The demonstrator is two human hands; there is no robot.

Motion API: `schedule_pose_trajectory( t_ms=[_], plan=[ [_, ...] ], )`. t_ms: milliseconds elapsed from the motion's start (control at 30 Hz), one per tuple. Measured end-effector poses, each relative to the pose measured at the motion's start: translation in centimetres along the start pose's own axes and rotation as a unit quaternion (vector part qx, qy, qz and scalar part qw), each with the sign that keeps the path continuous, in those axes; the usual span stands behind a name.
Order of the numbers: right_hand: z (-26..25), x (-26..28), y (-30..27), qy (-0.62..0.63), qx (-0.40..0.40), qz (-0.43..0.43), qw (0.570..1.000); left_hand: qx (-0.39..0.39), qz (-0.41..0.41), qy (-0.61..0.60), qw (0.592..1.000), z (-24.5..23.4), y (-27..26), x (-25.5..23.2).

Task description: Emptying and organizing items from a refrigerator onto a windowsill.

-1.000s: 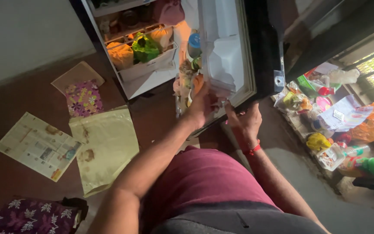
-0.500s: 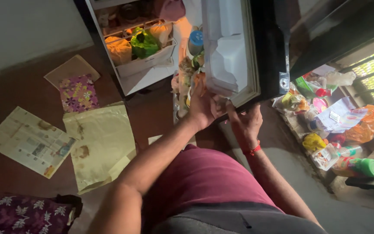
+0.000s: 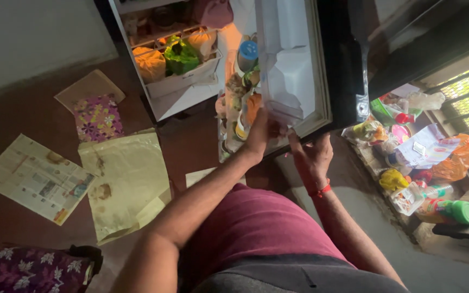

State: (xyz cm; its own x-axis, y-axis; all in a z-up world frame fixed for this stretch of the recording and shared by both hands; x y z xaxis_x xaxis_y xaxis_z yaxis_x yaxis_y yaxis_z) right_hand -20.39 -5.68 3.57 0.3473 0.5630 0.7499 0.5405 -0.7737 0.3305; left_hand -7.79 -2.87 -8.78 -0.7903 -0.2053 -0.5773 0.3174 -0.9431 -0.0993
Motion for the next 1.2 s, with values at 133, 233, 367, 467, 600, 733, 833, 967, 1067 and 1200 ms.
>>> schedule_pose_trajectory(
  t_ms=[133,233,367,467,600,733,833,967,1067,1200],
  plan=[
    [0.2,-0.2,0.0,0.099,-0.009,0.011,0.995,-0.09,-0.02,0.012,0.996,-0.1,0.9,-3.0],
    [0.3,-0.3,-0.1,0.073,-0.005,0.001,0.997,-0.144,-0.069,0.013,0.987,-1.7,2.5,-4.7],
    [0.2,-1.0,-0.3,-0.003,-0.012,-0.025,1.0,-0.064,-0.119,-0.007,0.991,-0.6,5.2,-8.5],
    [0.3,-4.0,-0.5,-0.07,-0.006,-0.038,0.997,-0.112,-0.174,-0.091,0.974,-0.4,6.3,-11.3],
    [0.2,-4.5,-0.6,-0.068,0.004,-0.043,0.997,-0.188,-0.198,0.013,0.962,-1.7,7.5,-12.6],
    [0.5,-5.0,-0.8,-0.077,-0.024,-0.059,0.995,-0.172,-0.229,0.054,0.957,-0.1,7.5,-13.5],
    [0.5,-3.9,-0.8,-0.077,-0.024,-0.03,0.996,-0.233,-0.214,0.18,0.931,-0.6,9.2,-13.9],
    [0.5,-3.6,-0.8,-0.062,-0.031,-0.03,0.997,-0.2,-0.224,0.156,0.941,-2.7,10.3,-13.0],
    [0.4,-3.8,-0.8,-0.06,-0.032,-0.043,0.997,-0.106,-0.198,0.094,0.97,-4.2,10.5,-12.6],
    [0.3,-3.7,-0.9,-0.046,-0.034,-0.042,0.997,-0.049,-0.2,0.051,0.977,-3.5,10.0,-12.5]
  ],
)
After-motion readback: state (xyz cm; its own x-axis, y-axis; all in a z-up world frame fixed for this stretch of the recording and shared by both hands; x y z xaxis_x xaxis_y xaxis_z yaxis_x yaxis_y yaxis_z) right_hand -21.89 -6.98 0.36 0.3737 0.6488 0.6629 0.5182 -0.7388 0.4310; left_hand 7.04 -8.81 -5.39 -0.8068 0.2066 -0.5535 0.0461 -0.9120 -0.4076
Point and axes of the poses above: each hand's wrist, its own y-axis towards the middle knuckle, its own z-axis out of the palm, x = y × z, the point moved 3 cm from there along y, towards the middle knuckle, and after that the axes turned 11 degrees about -z, right-handed, at the moved point
